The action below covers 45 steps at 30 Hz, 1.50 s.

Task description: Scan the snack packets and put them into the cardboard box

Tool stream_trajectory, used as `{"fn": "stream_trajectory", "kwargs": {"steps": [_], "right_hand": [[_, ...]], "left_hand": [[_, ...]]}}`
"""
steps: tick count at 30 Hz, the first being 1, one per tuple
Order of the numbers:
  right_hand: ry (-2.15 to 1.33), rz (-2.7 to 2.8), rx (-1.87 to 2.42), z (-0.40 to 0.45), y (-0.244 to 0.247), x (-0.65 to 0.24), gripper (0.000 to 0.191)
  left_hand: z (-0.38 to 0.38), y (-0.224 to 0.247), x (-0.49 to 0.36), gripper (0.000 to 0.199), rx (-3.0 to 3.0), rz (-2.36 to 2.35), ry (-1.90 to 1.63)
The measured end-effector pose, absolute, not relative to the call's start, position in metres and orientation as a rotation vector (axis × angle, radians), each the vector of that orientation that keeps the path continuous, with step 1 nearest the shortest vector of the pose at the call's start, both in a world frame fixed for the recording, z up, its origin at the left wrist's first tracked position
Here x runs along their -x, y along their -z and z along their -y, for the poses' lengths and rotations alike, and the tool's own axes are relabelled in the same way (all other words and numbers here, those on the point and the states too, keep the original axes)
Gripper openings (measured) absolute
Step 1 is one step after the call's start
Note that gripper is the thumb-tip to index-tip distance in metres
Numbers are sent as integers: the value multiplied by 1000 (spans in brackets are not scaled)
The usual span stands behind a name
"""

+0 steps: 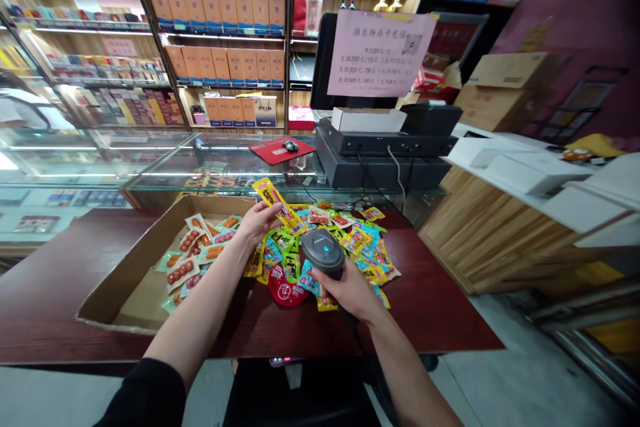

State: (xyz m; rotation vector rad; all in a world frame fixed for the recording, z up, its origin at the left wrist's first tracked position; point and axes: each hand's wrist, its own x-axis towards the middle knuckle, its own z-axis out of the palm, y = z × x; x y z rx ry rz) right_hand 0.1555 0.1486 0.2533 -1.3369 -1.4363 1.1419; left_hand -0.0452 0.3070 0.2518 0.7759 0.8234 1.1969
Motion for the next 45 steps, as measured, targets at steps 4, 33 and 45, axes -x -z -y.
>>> {"fn": "stream_trajectory", "kwargs": {"steps": [4,33,45], "right_hand": [[-1183,1463,1429,-147,-238,-149,24],[-1270,1492,1340,-164,-276,-148,25],[-1332,1617,1262,-194,-302,-158,28]], "left_hand": [[-305,-249,42,39,-878,-906,-1211],[-297,-290,109,45,-1033,-1127,-1371],[-265,-305,209,52,-1232,-1451,-1477]]}}
